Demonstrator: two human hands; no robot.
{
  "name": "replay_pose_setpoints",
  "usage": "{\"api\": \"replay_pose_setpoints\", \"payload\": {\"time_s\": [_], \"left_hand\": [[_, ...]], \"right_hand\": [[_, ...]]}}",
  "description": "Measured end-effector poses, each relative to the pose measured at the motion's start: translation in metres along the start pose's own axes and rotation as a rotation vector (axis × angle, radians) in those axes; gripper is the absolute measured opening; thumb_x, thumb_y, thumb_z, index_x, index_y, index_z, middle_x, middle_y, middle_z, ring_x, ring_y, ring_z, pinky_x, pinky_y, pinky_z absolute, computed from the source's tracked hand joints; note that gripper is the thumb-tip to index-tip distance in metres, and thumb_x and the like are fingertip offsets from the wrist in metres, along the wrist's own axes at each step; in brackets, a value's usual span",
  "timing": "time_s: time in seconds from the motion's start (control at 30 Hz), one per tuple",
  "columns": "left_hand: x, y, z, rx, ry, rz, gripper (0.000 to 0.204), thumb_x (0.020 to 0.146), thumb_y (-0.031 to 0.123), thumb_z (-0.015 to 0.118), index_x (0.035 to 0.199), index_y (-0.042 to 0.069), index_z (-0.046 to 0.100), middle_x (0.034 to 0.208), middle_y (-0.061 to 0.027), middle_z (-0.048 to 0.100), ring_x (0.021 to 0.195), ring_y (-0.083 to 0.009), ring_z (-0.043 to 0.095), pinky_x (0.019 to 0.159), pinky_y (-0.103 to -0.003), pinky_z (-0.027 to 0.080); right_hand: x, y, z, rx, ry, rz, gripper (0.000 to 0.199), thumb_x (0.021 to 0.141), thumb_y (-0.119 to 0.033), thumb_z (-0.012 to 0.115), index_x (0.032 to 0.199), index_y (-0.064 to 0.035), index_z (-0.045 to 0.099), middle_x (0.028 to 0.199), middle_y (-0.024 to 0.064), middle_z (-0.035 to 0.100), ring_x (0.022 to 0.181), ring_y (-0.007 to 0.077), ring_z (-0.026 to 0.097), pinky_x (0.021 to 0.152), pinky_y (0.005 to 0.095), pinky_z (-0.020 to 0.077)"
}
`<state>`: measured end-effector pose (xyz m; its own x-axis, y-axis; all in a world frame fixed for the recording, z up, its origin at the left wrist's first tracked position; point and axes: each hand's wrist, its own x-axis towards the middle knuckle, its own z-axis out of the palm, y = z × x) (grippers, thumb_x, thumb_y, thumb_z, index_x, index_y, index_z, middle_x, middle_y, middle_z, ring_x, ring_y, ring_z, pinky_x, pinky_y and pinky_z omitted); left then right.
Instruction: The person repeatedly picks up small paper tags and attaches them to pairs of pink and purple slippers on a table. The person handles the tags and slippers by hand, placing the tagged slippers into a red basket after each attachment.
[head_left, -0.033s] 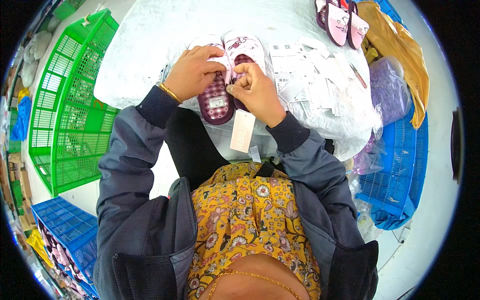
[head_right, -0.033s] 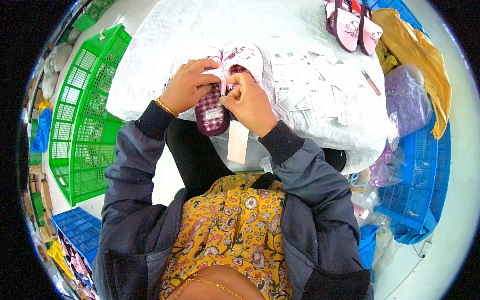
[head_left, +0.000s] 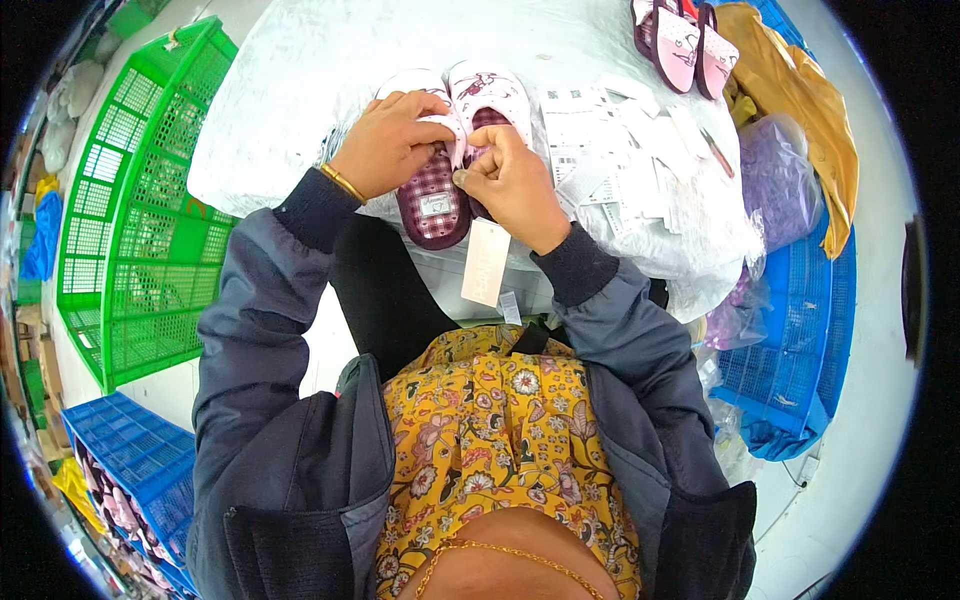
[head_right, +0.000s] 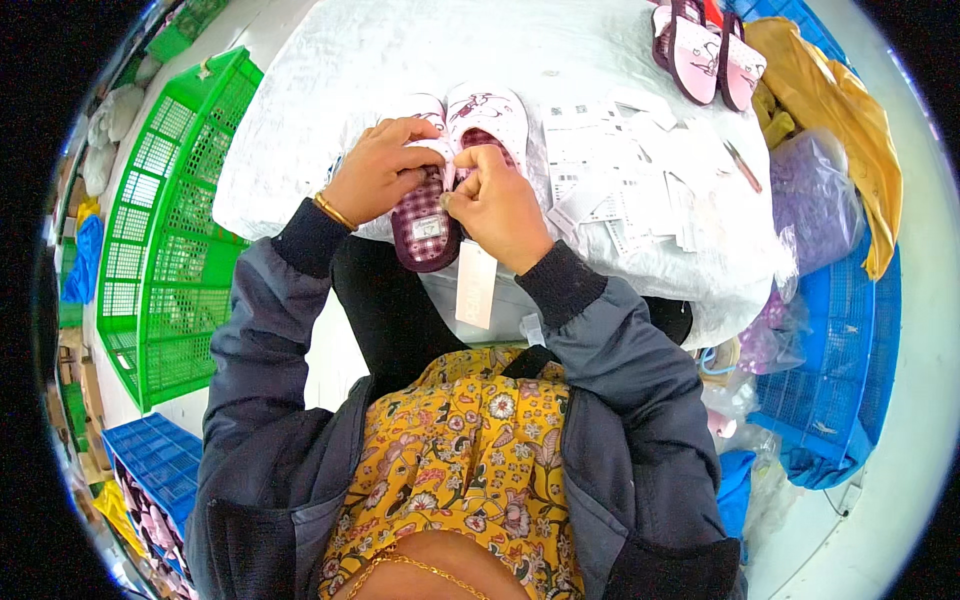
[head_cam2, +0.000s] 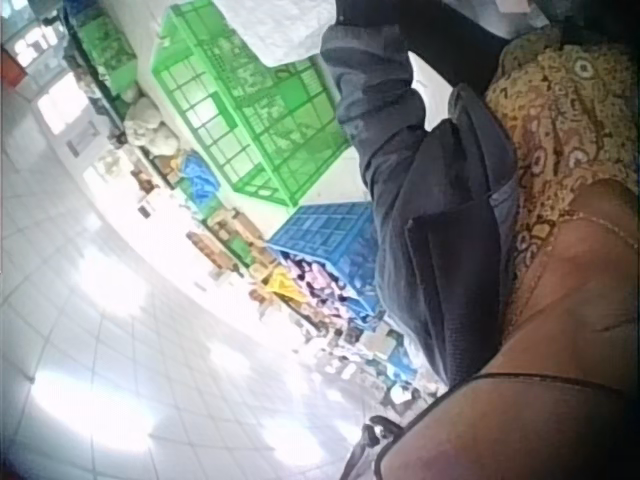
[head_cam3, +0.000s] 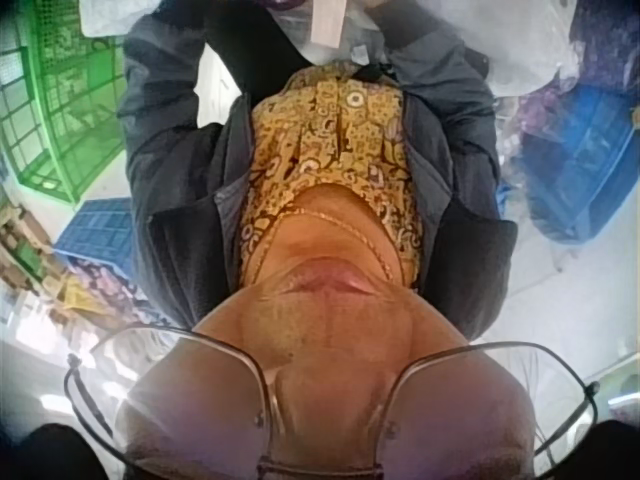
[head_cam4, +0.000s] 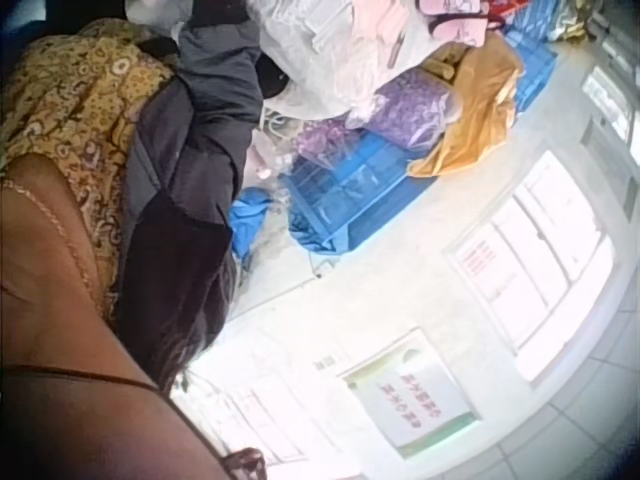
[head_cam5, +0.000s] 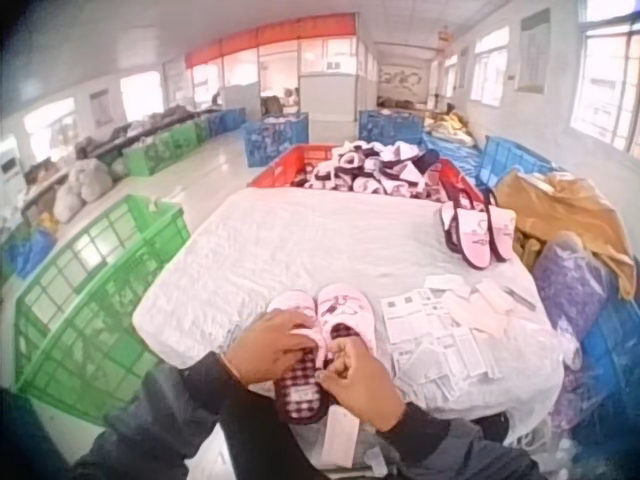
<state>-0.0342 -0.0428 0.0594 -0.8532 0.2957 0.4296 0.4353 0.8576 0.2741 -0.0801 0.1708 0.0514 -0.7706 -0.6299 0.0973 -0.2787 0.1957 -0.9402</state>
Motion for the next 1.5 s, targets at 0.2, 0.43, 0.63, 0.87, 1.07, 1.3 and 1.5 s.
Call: {"api": "replay_pose_setpoints", "payload": {"time_s": [0.2,0.43,0.63,0.87,1.07,1.3,1.5], "left_hand": [[0.0,-0.013,0.014,-0.061,-0.052,-0.052,0.028,0.078,0.008,0.061,0.103,0.017,0.071,0.116,-0.0069,0.058,0.112,-0.0293,0.053,0.098,-0.041,0.04],[0.0,-0.014,0.016,-0.09,-0.071,-0.067,0.034,0.075,0.0,0.056,0.105,0.012,0.068,0.119,-0.0112,0.056,0.115,-0.0312,0.051,0.099,-0.042,0.039],[-0.001,-0.016,0.02,-0.075,-0.042,-0.059,0.027,0.08,0.002,0.055,0.101,0.01,0.068,0.118,-0.0109,0.058,0.113,-0.0308,0.052,0.098,-0.042,0.039],[-0.001,-0.018,0.021,-0.1,-0.03,-0.064,0.022,0.081,0.003,0.058,0.1,0.009,0.068,0.116,-0.0102,0.059,0.111,-0.0303,0.053,0.097,-0.041,0.04],[-0.001,-0.021,0.022,-0.16,0.02,-0.009,0.023,0.079,0.002,0.062,0.1,0.008,0.068,0.114,-0.0114,0.058,0.11,-0.0309,0.053,0.096,-0.04,0.041],[0.001,-0.024,0.02,-0.21,-0.01,-0.01,0.018,0.076,0.008,0.071,0.094,0.009,0.069,0.11,-0.012,0.058,0.107,-0.0309,0.054,0.094,-0.039,0.043],[0.011,-0.028,0.022,-0.185,-0.027,-0.042,0.01,0.075,0.016,0.071,0.083,0.01,0.069,0.098,-0.0082,0.062,0.1,-0.0267,0.058,0.085,-0.038,0.047]], "right_hand": [[0.009,-0.007,0.007,-0.238,-0.025,-0.004,0.031,0.076,-0.005,0.067,0.102,-0.0021,0.049,0.07,0.0112,0.065,0.069,0.0289,0.067,0.063,0.0392,0.0498],[0.024,0.0,0.005,-0.384,-0.089,-0.051,0.03,0.073,-0.009,0.07,0.096,-0.0024,0.053,0.075,0.0162,0.065,0.078,0.0351,0.066,0.069,0.0439,0.0499],[0.036,-0.01,0.002,-0.495,-0.202,-0.019,0.027,0.069,-0.012,0.073,0.089,-0.0014,0.059,0.081,0.0175,0.067,0.083,0.0364,0.066,0.074,0.0441,0.05],[0.039,-0.013,0.009,-0.594,-0.17,-0.019,0.023,0.07,-0.011,0.072,0.088,-0.0027,0.06,0.081,0.0163,0.067,0.083,0.0362,0.066,0.075,0.0442,0.0504],[0.035,-0.012,0.009,-0.552,-0.118,-0.016,0.024,0.073,-0.012,0.075,0.089,-0.0003,0.061,0.081,0.015,0.067,0.077,0.0308,0.066,0.07,0.0366,0.051],[0.019,-0.009,0.012,-0.463,0.001,-0.121,0.009,0.08,-0.014,0.067,0.082,-0.0047,0.067,0.072,0.0163,0.066,0.071,0.0351,0.065,0.065,0.0441,0.0501],[0.016,-0.001,0.013,-0.44,0.075,-0.28,0.009,0.082,-0.013,0.065,0.083,-0.0047,0.068,0.073,0.0143,0.066,0.066,0.034,0.064,0.063,0.0423,0.0496]]}}
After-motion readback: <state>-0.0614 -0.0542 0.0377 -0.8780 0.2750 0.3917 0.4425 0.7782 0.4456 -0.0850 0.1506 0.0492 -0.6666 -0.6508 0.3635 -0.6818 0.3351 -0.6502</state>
